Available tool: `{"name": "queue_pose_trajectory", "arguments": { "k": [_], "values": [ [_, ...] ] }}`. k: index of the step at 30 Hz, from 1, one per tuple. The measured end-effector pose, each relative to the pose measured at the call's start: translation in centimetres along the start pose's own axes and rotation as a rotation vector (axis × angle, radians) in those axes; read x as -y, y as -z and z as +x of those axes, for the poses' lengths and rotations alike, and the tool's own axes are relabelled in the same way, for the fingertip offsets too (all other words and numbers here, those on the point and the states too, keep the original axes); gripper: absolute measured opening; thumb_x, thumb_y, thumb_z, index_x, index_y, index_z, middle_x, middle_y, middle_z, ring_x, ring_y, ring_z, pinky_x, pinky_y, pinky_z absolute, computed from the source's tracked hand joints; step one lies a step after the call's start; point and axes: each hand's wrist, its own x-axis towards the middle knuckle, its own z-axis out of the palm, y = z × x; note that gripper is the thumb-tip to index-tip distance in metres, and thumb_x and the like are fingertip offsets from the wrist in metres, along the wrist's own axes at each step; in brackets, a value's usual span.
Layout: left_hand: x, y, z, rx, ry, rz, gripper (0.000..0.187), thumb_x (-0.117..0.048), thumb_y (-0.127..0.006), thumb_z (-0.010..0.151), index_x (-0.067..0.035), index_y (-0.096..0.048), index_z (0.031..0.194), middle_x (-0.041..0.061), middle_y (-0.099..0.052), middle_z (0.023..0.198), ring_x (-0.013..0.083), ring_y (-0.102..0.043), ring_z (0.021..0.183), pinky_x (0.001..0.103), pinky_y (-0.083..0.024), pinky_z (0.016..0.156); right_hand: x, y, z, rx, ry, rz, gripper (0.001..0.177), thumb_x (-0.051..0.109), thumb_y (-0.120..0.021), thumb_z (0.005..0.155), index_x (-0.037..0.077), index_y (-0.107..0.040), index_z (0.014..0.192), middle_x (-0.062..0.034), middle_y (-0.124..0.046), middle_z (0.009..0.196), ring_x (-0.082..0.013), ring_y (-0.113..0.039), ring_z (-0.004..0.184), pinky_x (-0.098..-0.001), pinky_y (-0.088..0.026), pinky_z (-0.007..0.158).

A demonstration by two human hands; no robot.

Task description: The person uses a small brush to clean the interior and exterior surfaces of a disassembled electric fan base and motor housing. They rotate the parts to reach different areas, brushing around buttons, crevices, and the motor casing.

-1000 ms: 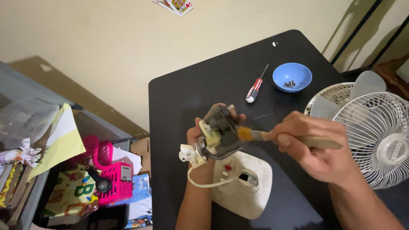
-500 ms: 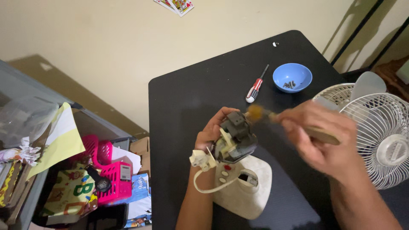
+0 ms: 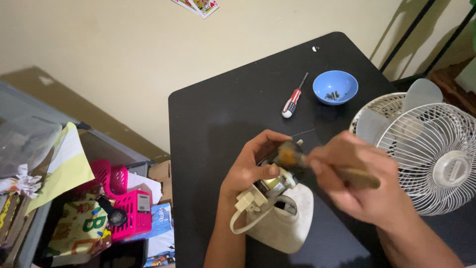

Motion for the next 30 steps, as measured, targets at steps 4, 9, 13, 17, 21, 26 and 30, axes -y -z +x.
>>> {"name": "queue_pose_trajectory", "arguments": {
  "k": [4,9,13,17,21,26,30],
  "values": [
    [-0.3,-0.4,0.0,0.002,0.038,0.048,0.077,-0.038,-0.094,0.077,0.000,-0.060,0.134,0.012,-0.067,0.124,0.0246,-0.064,0.119,0.041,-0.049,0.109,1.1,0.0,1.0,0.063,0.020,0.110,0.022,0.002,-0.076,0.082,-0.003,-0.069,0.102,-0.0101,-0.071,0.086,-0.0162,-0.069,0.069,-0.0292,-0.053,0.059],
    [0.0,-0.3,0.1,-0.045,0.050,-0.035,0.075,-0.035,-0.093,0.076,0.000,-0.060,0.133,0.013,-0.067,0.124,0.0246,-0.064,0.120,0.041,-0.049,0.109,2.5,1.5,1.8,0.125,0.097,-0.062,0.013,0.003,-0.078,0.079,0.000,-0.070,0.089,-0.0071,-0.071,0.082,-0.0169,-0.066,0.065,-0.0332,-0.051,0.060],
    [0.4,0.3,0.3,-0.050,-0.002,-0.107,0.075,-0.035,-0.094,0.077,0.001,-0.059,0.133,0.013,-0.066,0.123,0.0245,-0.064,0.119,0.040,-0.049,0.109,1.7,1.8,1.6,0.057,0.172,-0.016,0.011,0.004,-0.075,0.084,-0.002,-0.070,0.091,-0.0098,-0.070,0.088,-0.0203,-0.067,0.072,-0.0325,-0.052,0.061],
    [0.5,0.9,0.0,-0.049,-0.044,-0.248,0.077,-0.037,-0.094,0.079,0.004,-0.058,0.133,0.016,-0.066,0.122,0.0248,-0.064,0.114,0.040,-0.051,0.105,0.2,2.0,1.4,0.100,0.102,-0.097,0.004,0.003,-0.072,0.087,0.004,-0.071,0.083,-0.0066,-0.072,0.079,-0.0130,-0.065,0.060,-0.0294,-0.050,0.053],
    [1.1,1.0,0.2,-0.034,-0.063,-0.262,0.077,-0.038,-0.094,0.077,0.004,-0.057,0.130,0.015,-0.065,0.124,0.0248,-0.065,0.116,0.040,-0.052,0.106,-1.4,2.3,1.2,0.023,-0.054,0.001,0.009,0.006,-0.065,0.093,0.003,-0.072,0.089,-0.0047,-0.072,0.076,-0.0086,-0.065,0.057,-0.0257,-0.047,0.052],
    [1.2,1.3,-0.2,0.015,-0.076,-0.298,0.079,-0.037,-0.094,0.078,0.006,-0.058,0.133,0.021,-0.066,0.121,0.0291,-0.066,0.114,0.042,-0.053,0.106,-3.2,1.3,1.8,0.085,-0.113,-0.036,0.015,0.009,-0.060,0.096,0.001,-0.073,0.095,-0.0034,-0.069,0.074,-0.0097,-0.064,0.058,-0.0254,-0.049,0.051],
    [1.6,1.4,0.0,0.015,-0.082,-0.328,0.083,-0.037,-0.095,0.074,-0.001,-0.053,0.135,0.018,-0.061,0.123,0.0298,-0.064,0.119,0.042,-0.051,0.109,-2.7,1.9,1.7,0.073,-0.106,0.064,0.014,0.010,-0.060,0.098,0.002,-0.071,0.093,-0.0028,-0.068,0.075,-0.0094,-0.063,0.057,-0.0250,-0.048,0.051]
  ]
}}
